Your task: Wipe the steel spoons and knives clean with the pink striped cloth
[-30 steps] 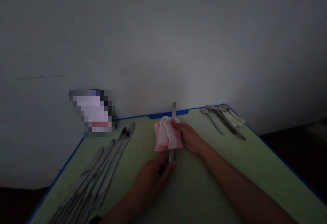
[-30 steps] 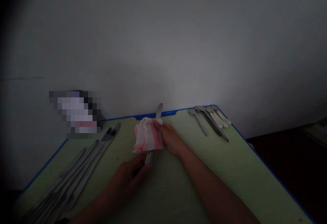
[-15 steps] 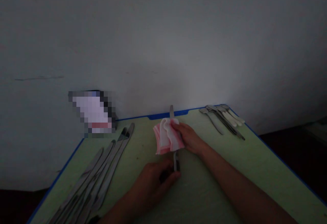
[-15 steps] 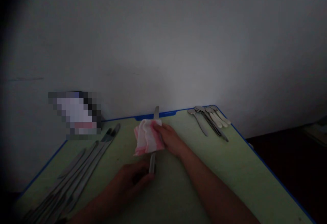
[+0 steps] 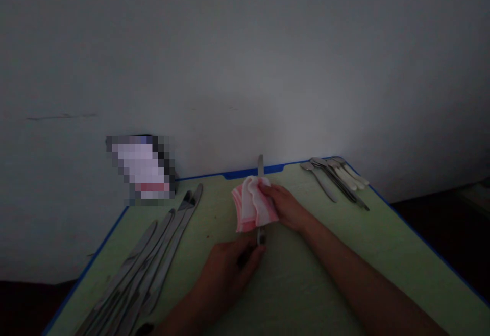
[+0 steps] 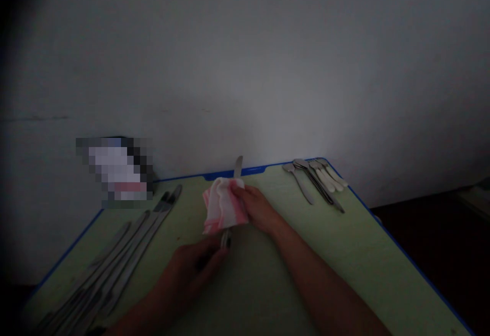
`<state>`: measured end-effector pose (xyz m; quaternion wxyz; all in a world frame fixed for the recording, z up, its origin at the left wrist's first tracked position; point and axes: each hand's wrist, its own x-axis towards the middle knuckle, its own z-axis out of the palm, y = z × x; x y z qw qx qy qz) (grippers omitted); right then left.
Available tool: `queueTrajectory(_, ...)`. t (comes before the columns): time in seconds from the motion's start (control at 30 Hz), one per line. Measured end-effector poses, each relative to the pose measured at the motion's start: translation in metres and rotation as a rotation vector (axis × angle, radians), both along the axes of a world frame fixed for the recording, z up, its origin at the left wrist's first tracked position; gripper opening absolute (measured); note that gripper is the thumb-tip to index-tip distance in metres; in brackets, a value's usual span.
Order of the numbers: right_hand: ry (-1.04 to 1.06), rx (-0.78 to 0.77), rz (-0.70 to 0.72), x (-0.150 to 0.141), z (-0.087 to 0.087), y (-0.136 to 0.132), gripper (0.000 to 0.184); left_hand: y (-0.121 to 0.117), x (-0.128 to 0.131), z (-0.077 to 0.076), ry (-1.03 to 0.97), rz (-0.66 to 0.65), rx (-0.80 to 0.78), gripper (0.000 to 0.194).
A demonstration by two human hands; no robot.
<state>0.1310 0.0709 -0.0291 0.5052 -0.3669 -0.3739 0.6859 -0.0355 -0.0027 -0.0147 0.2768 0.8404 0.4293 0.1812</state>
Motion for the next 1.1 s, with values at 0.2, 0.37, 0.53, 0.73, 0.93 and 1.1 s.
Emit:
queueTrajectory(0.2, 0.015, -0.085, 0.067, 0.002, 0.002, -0.003, 0.023, -0.002, -0.002, -0.003, -0.099, -0.037, 0.062, 0.026)
queueTrajectory(0.37, -0.008, -0.08, 0.132, 0.003, 0.004, -0.003, 0.026, 0.006, -0.006, -0.005, -0.044, 0.022, 0.143, 0.027)
queueTrajectory(0.53, 0.001, -0.083, 0.122, 0.004, 0.003, -0.002, 0.022, 0.009, -0.004, -0.005, 0.035, -0.041, 0.138, 0.03)
queueTrajectory(0.73, -0.073, -0.118, 0.202, 0.009, 0.009, -0.007, 0.018, 0.0, 0.0, -0.002, 0.085, -0.087, 0.149, 0.03)
queueTrajectory(0.93, 0.066, -0.062, 0.175, 0.004, 0.006, -0.005, 0.03, 0.008, -0.002, 0.003, 0.076, -0.106, 0.022, 0.034)
queueTrajectory(1.1, 0.1, -0.008, 0.093, -0.002, -0.001, -0.004, 0.034, 0.008, 0.001, -0.001, 0.093, -0.028, 0.011, 0.032)
